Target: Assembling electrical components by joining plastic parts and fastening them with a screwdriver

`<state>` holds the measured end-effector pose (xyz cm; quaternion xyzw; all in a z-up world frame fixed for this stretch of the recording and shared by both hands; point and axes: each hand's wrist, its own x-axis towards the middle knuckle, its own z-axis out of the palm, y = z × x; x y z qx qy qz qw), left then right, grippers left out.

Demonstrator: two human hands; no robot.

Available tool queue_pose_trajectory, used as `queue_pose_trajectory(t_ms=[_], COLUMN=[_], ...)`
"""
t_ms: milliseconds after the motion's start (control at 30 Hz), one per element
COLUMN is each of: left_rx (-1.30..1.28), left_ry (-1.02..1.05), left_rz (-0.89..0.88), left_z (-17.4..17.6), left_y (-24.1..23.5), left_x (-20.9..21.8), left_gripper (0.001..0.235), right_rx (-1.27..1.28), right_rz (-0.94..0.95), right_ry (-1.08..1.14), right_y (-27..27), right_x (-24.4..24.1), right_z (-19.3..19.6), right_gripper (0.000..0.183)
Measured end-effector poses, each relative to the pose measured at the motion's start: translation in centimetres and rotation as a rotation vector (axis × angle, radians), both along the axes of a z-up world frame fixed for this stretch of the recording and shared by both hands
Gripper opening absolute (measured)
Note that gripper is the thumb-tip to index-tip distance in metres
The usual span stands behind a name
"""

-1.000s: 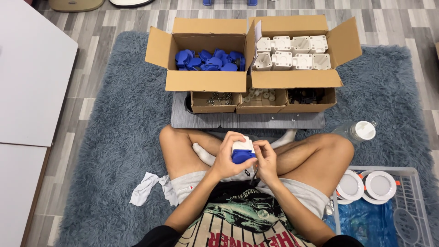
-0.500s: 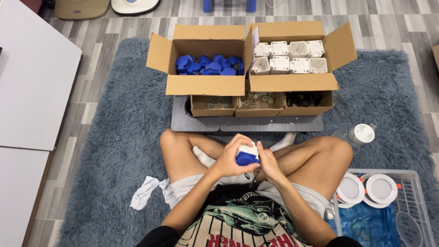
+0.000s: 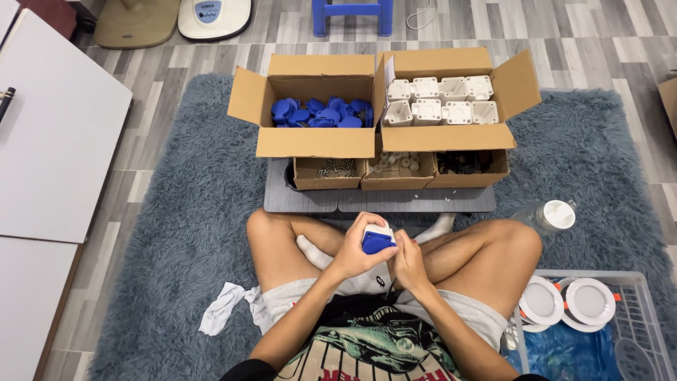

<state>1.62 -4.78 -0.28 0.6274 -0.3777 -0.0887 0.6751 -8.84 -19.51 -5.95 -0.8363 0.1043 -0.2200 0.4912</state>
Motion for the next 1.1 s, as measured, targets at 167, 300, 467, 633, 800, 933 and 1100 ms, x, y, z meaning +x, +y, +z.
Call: queue_pose_trajectory(t_ms=[167,300,467,633,800,933,1100], left_rx=[-0.042,-0.110,-0.038,0.088,0.119,0.182,0.177], left_ry=[0.036,0.197,0.066,-0.074,-0.204,-0.305,-0.342], left_rz=[-0.002,0.022,0.096,0.284,0.474,0.535,0.571], left_z=[-0.4,-1.1,-1.2,-0.4,-1.5,-2.6,-4.3], left_y=[-0.3,-0.3,-0.1,-0.5,-1.3,-1.7,-2.4], left_x=[1.2,2.7,4.7,5.4,5.8,6.3,6.7], left_gripper=[0.048,0.034,0.077,0.068,0.066,0.067,0.066], right_rx=[0.163,-0.101,-0.488,-0.490,-0.354,-0.170,-0.100], right_rz=[0.118,0.278,0.357,0.380,0.353,0.471,0.569], right_ry=[0.130,0.123,0.514,0.586,0.473,0.326,0.409], right_y=[-2.6,-5.5,-7.2,-7.0,-5.0,-2.2,-0.4], right_x=[0.2,-0.8,-2.6,-2.6,-2.7,-3.3,-4.0], right_z=[-0.9,4.9,6.0,2.0,-1.8,-0.5,4.0], right_gripper=[0.056,0.037,0.050,0.060,0.046,0.045,0.038])
